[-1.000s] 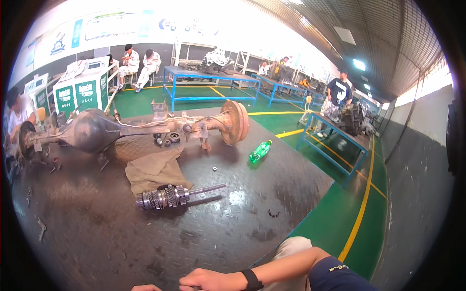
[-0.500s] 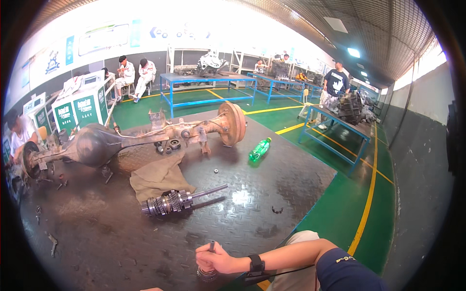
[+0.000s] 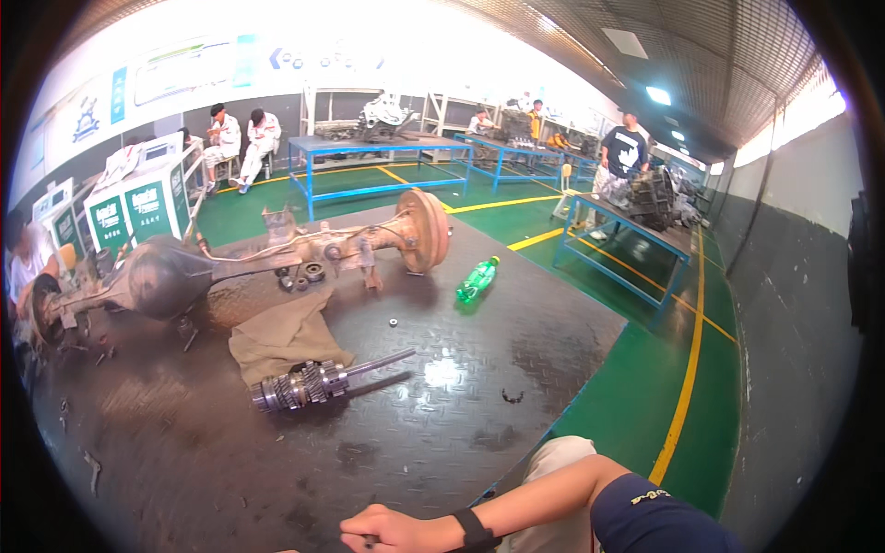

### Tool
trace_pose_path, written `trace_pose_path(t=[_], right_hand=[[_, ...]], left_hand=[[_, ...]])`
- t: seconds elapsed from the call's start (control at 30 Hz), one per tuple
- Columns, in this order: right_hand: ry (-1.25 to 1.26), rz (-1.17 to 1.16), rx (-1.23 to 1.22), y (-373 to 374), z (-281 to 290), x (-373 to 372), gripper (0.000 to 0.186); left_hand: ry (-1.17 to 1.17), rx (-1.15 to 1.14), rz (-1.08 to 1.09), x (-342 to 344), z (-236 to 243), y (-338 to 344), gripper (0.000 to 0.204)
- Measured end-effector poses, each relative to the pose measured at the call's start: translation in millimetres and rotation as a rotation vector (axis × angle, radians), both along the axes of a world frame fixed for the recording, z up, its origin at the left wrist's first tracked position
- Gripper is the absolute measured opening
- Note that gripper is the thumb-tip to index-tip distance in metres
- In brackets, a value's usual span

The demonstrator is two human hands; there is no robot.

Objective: The person picks up a gear hub and a synchronizer ring from a table, then inserts a splined shaft into the assembly and rotates it to check the fit.

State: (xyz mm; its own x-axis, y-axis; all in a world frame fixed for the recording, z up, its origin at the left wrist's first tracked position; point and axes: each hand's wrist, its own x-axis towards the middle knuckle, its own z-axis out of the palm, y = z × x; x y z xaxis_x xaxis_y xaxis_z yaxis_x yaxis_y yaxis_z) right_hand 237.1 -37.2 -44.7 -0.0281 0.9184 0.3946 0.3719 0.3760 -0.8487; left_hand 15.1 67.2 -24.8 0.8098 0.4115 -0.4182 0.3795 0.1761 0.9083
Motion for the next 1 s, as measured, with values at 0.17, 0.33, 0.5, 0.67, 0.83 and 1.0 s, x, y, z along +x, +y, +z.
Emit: trace_pose_path(t=[0.17, 0.33, 0.5, 0.67, 0.83, 1.0], right_hand=[[0.089, -0.058, -0.074, 21, 1, 5, 0.028], [0.418, -0.115, -0.229, 33, -31, 27, 0.035], [0.932, 0.09, -0.213, 13, -56, 36, 0.032], [0.168, 0.007, 0.177, -13, -32, 22, 0.029], [-0.025, 0.032, 0.078, 8, -6, 7, 0.032], [-0.04, -0.026, -0.051, 38, -16, 4, 0.03]], left_hand=[[0.026, -0.045, 0.008, 7, -7, -6, 0.012], [-0.014, -0.009, -0.01, 8, -10, -10, 0.011], [0.003, -0.016, 0.035, -3, -10, -5, 0.011], [-0.004, 0.026, 0.038, -9, -5, 1, 0.011], [-0.037, 0.037, 0.036, -4, -3, -1, 0.011], [-0.029, 0.021, 0.01, 1, -9, -4, 0.012]])
